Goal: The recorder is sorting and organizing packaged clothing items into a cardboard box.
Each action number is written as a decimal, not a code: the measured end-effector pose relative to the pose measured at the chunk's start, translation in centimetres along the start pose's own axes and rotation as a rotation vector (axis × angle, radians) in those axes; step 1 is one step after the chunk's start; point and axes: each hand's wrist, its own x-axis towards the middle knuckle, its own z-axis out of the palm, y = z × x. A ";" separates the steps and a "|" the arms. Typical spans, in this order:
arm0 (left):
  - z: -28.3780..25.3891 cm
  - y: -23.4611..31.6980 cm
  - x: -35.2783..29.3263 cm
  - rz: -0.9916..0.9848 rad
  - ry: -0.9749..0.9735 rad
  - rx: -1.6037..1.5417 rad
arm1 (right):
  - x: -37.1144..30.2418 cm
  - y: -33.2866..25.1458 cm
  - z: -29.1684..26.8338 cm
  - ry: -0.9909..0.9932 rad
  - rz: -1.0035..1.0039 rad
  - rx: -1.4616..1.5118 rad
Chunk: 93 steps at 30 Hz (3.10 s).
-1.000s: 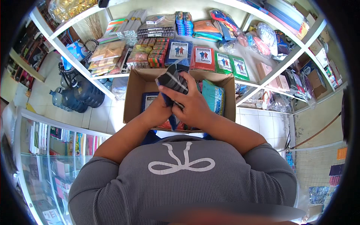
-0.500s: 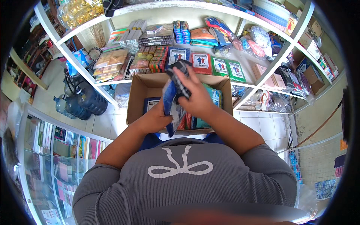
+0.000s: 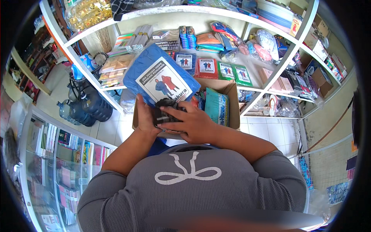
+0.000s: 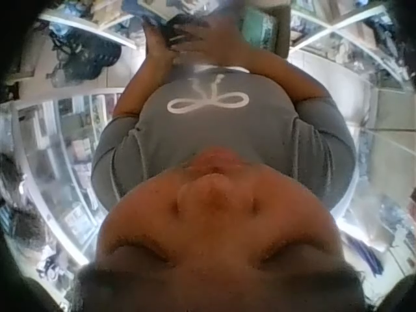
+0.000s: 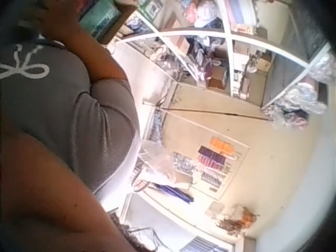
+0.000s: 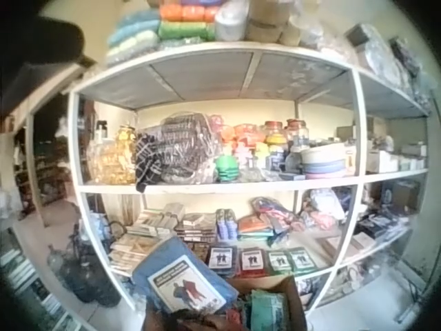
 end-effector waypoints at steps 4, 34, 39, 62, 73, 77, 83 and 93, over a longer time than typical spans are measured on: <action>0.8 -0.1 0.3 -0.075 -0.012 -0.027 | -0.8 1.4 0.3 0.116 0.066 -0.160; 0.5 0.1 1.1 -0.049 0.188 0.148 | -1.9 4.0 -0.3 0.641 0.947 2.154; -1.3 -1.2 2.1 -0.073 0.626 0.447 | -2.0 4.9 0.1 0.527 0.764 1.209; -1.2 -1.4 1.1 -0.334 -0.191 1.098 | 0.6 5.1 -1.2 0.285 0.350 0.039; -1.3 -0.3 0.9 -0.109 0.048 0.338 | -3.0 2.4 0.7 0.075 0.120 0.095; -1.2 0.3 0.9 -0.040 0.041 0.357 | -4.7 6.0 1.3 0.133 0.218 0.036; -3.2 1.2 1.5 -0.066 0.123 0.195 | -6.2 7.7 2.5 0.466 1.029 2.051; -4.2 -3.6 2.7 0.008 -0.190 0.979 | -3.3 5.5 3.3 0.198 0.520 0.497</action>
